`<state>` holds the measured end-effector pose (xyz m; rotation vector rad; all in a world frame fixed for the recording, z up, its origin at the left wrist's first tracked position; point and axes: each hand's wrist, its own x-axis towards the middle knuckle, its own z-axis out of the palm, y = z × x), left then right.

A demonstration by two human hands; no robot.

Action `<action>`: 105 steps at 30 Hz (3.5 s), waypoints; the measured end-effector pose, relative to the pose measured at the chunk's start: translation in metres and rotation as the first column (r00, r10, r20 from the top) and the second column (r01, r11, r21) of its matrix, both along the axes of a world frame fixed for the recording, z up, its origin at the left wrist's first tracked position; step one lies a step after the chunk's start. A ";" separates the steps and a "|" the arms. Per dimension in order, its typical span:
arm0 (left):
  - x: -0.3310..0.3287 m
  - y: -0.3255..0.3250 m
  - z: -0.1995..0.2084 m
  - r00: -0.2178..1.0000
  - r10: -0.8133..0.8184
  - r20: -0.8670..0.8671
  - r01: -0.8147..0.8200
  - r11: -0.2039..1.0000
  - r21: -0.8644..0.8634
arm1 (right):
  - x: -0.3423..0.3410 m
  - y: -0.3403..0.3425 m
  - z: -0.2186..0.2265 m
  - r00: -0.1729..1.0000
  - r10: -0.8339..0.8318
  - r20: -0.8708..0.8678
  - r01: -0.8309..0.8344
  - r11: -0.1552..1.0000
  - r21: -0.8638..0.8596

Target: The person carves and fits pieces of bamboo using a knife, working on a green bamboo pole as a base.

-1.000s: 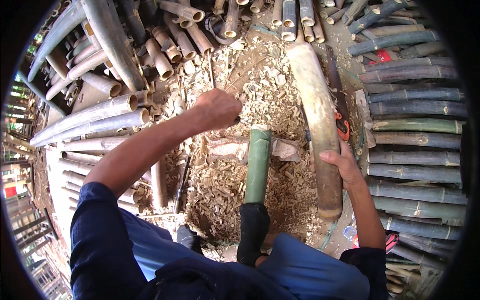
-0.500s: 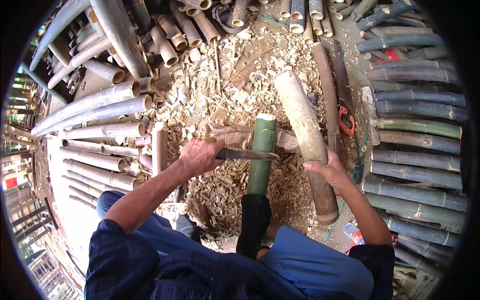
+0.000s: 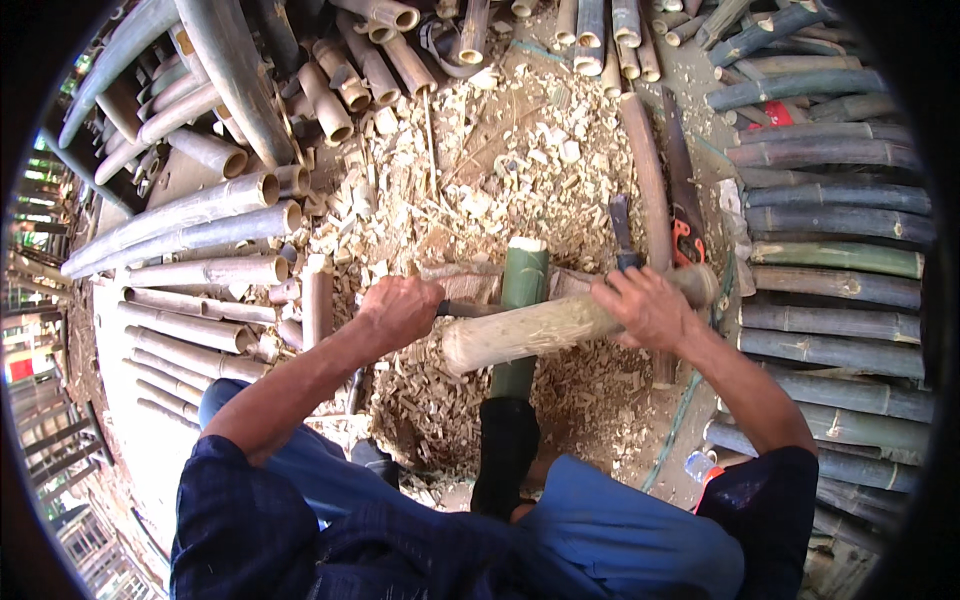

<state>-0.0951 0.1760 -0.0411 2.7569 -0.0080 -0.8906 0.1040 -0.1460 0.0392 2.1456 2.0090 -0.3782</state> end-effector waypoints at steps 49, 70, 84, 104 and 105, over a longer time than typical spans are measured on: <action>0.015 0.002 -0.012 0.998 0.032 -0.048 -0.030 0.998 0.048 | 0.002 0.005 0.022 0.987 -0.055 0.152 0.054 0.999 0.010; 0.046 0.060 -0.015 0.945 0.006 0.327 0.066 0.976 -0.208 | -0.049 0.011 0.061 0.134 -0.456 -0.880 0.927 0.372 -0.052; 0.042 0.056 -0.015 0.977 0.095 0.193 -0.067 0.987 -0.148 | -0.077 0.021 0.033 0.455 -0.738 -0.499 0.788 0.595 -0.161; 0.052 0.075 -0.039 0.990 0.111 0.091 -0.076 0.942 -0.327 | -0.029 0.090 0.068 0.234 -0.553 -0.799 0.853 0.512 -0.104; 0.054 0.074 -0.040 0.986 0.122 0.116 -0.073 0.932 -0.355 | -0.034 0.087 0.051 0.290 -0.564 -0.773 0.869 0.494 -0.034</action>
